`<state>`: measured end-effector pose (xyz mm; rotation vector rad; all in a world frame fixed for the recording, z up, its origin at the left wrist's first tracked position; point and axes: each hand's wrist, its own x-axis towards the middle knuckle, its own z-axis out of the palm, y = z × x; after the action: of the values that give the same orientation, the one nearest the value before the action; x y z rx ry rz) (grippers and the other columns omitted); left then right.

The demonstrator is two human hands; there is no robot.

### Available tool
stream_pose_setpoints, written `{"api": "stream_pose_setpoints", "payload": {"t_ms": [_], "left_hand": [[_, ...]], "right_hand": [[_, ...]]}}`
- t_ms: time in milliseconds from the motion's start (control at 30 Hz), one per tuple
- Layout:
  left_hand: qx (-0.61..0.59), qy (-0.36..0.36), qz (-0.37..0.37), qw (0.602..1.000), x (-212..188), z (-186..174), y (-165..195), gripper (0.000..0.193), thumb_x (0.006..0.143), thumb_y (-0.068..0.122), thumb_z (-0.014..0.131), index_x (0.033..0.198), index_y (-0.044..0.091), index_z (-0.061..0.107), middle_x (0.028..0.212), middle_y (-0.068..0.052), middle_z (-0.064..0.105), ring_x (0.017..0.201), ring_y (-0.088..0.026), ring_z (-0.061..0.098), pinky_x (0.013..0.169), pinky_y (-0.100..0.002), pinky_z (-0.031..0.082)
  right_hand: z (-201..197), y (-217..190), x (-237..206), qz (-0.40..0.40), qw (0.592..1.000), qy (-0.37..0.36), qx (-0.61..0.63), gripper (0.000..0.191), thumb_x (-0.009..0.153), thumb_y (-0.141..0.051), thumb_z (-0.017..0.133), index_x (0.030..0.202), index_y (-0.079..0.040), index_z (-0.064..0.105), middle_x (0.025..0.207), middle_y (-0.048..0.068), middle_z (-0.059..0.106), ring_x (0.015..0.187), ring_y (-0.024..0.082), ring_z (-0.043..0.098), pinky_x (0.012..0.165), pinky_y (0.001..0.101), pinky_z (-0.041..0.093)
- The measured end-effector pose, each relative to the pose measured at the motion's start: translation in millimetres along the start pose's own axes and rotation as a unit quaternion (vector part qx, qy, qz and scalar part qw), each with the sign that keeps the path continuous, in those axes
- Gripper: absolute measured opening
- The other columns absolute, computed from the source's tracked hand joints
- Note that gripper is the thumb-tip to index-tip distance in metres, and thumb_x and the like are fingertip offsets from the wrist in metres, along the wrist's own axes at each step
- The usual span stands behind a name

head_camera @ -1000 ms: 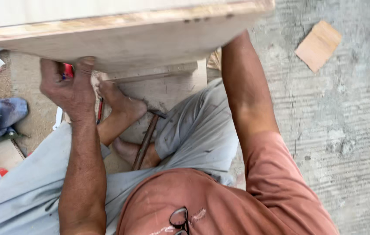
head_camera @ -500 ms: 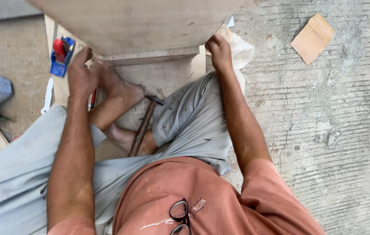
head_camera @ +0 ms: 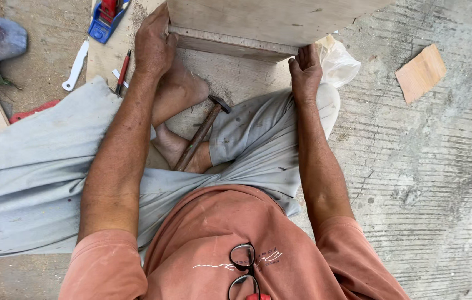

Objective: The person sits on the ground assembling a plywood box, fitting side panels into the box corners and pressing edges together. They use pincers to pull nails from a panel, reposition panels against the box, and hold a hammer while aligning pieces.

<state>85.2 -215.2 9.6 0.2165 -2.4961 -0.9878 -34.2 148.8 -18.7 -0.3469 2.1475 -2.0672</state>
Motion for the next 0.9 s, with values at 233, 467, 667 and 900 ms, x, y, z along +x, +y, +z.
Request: {"api": "stream_pose_setpoints", "payload": {"t_ms": [233, 467, 667, 900], "left_hand": [[-0.027, 0.016, -0.033, 0.999, -7.0, 0.9, -9.7, 0.044, 0.091, -0.002, 0.079, 0.133, -0.002, 0.067, 0.132, -0.021, 0.069, 0.123, -0.034, 0.066, 0.108, -0.043, 0.052], [-0.014, 0.051, -0.019, 0.998, -11.6, -1.8, -6.3, 0.031, 0.088, -0.010, 0.073, 0.118, -0.002, 0.071, 0.115, -0.018, 0.074, 0.106, -0.033, 0.074, 0.095, -0.042, 0.059], [-0.030, 0.071, 0.009, 0.997, -9.1, -2.9, -4.3, 0.031, 0.086, -0.011, 0.075, 0.115, -0.002, 0.071, 0.107, -0.018, 0.074, 0.099, -0.035, 0.075, 0.088, -0.043, 0.061], [0.012, 0.075, 0.028, 0.997, -8.3, -3.2, -1.9, 0.034, 0.087, -0.010, 0.077, 0.118, 0.001, 0.071, 0.107, -0.016, 0.073, 0.098, -0.035, 0.074, 0.084, -0.042, 0.061]], "right_hand": [[-3.1, 2.5, -12.0, 0.011, 0.990, 0.031, -0.138, 0.071, 0.096, 0.016, 0.064, 0.159, 0.002, 0.033, 0.158, 0.020, 0.050, 0.146, 0.029, 0.053, 0.123, 0.0392, 0.047], [5.9, 3.4, -4.7, -0.002, 0.983, 0.095, -0.156, 0.056, 0.097, 0.011, 0.070, 0.149, 0.000, 0.051, 0.143, 0.016, 0.066, 0.131, 0.024, 0.066, 0.112, 0.0349, 0.059], [13.7, 1.9, -3.7, -0.058, 0.975, 0.133, -0.168, 0.049, 0.095, 0.008, 0.072, 0.141, -0.002, 0.057, 0.131, 0.014, 0.071, 0.119, 0.022, 0.073, 0.101, 0.0325, 0.065], [19.1, -10.8, -6.7, -0.067, 0.961, 0.152, -0.223, 0.030, 0.096, 0.003, 0.074, 0.125, -0.001, 0.068, 0.115, 0.011, 0.079, 0.108, 0.020, 0.078, 0.096, 0.0324, 0.068]]}}
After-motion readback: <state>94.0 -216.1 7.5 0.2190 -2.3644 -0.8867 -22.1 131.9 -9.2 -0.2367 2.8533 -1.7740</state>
